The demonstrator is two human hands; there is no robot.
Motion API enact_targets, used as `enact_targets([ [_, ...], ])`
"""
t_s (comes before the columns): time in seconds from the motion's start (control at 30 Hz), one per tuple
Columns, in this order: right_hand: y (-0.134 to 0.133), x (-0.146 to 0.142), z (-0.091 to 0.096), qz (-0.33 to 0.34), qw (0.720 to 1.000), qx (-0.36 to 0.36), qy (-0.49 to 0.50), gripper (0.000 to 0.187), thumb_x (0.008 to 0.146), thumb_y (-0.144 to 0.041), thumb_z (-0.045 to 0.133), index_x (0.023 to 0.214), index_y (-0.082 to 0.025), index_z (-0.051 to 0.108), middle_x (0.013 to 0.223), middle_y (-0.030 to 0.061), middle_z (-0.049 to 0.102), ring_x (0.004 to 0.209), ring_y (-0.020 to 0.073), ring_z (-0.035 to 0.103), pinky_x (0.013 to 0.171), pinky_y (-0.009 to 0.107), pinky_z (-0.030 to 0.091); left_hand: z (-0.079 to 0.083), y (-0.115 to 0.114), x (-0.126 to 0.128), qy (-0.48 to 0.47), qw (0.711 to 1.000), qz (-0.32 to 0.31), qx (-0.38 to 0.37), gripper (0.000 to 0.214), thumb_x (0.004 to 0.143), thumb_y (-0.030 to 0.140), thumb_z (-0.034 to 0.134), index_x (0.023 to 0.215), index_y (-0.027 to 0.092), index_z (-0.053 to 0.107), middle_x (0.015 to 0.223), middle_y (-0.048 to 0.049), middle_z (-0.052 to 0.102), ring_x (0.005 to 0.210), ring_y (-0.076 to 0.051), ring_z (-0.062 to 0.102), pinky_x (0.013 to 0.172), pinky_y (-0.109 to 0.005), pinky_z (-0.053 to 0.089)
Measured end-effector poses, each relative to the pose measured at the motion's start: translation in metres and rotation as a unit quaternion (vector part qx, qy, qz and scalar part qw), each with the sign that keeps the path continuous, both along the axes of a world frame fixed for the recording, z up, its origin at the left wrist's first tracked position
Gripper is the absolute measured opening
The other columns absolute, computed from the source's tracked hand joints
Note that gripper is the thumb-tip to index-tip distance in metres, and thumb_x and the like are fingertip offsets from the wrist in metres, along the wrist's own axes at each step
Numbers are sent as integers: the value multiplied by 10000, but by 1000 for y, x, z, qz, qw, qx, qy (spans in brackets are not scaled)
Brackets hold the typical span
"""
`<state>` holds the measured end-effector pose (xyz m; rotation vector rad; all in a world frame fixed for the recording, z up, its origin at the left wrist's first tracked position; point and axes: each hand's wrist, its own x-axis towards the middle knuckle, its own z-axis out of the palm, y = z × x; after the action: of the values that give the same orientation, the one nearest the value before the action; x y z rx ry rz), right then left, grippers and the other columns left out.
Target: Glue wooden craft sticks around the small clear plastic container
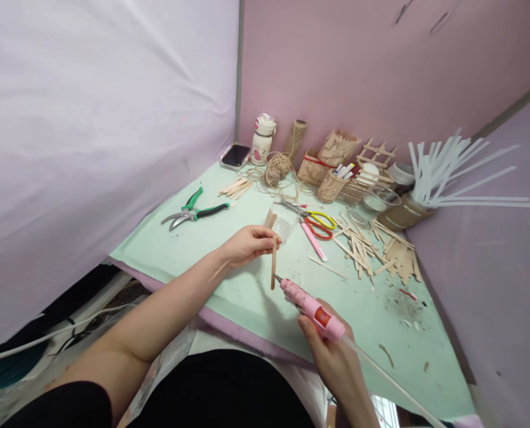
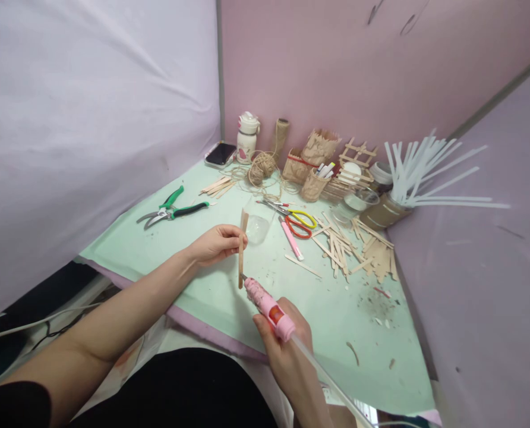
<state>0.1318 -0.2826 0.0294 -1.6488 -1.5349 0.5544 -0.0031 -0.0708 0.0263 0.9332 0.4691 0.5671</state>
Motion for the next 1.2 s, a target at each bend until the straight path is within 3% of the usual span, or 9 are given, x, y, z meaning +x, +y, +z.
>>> enact_targets([
  [0.57,-1,2,-3,-5,1000,9,-7,381,950,-379,512,1307,-300,618,1002,34,744,965,231,692,809,310,578,-1,1,0,4,1000,21,17,354,501,321,915,685,97,711,652,-17,646,601,-64,533,615,-213,398],
  [0.83,-2,3,-3,-9,1000,-13,-22,375,939,-390,526,1289,-306,631,944,21,743,879,214,697,768,294,575,-2,2,0,1,999,21,24,353,509,323,914,693,97,715,658,-16,649,609,-63,541,630,-213,400],
  [1.0,-5,10,-1,3,998,-32,-61,374,952,-364,501,1311,-333,602,942,14,731,840,198,691,735,288,566,-3,4,-1,-12,998,55,13,357,495,314,924,690,103,713,677,-13,657,632,-65,562,646,-203,426],
  [1.1,-10,22,-4,-38,993,-37,-109,317,935,-390,519,1216,-325,651,828,16,703,711,195,666,616,284,534,-3,6,-3,-33,996,87,9,342,533,324,912,701,107,709,664,-6,645,633,-64,560,635,-191,436],
  [1.2,-15,42,-8,-137,973,-52,-177,238,894,-475,549,928,-276,674,675,16,616,568,199,587,482,292,451,0,8,-5,-56,990,131,16,325,567,327,896,726,110,714,649,2,626,594,-52,530,602,-180,437],
])
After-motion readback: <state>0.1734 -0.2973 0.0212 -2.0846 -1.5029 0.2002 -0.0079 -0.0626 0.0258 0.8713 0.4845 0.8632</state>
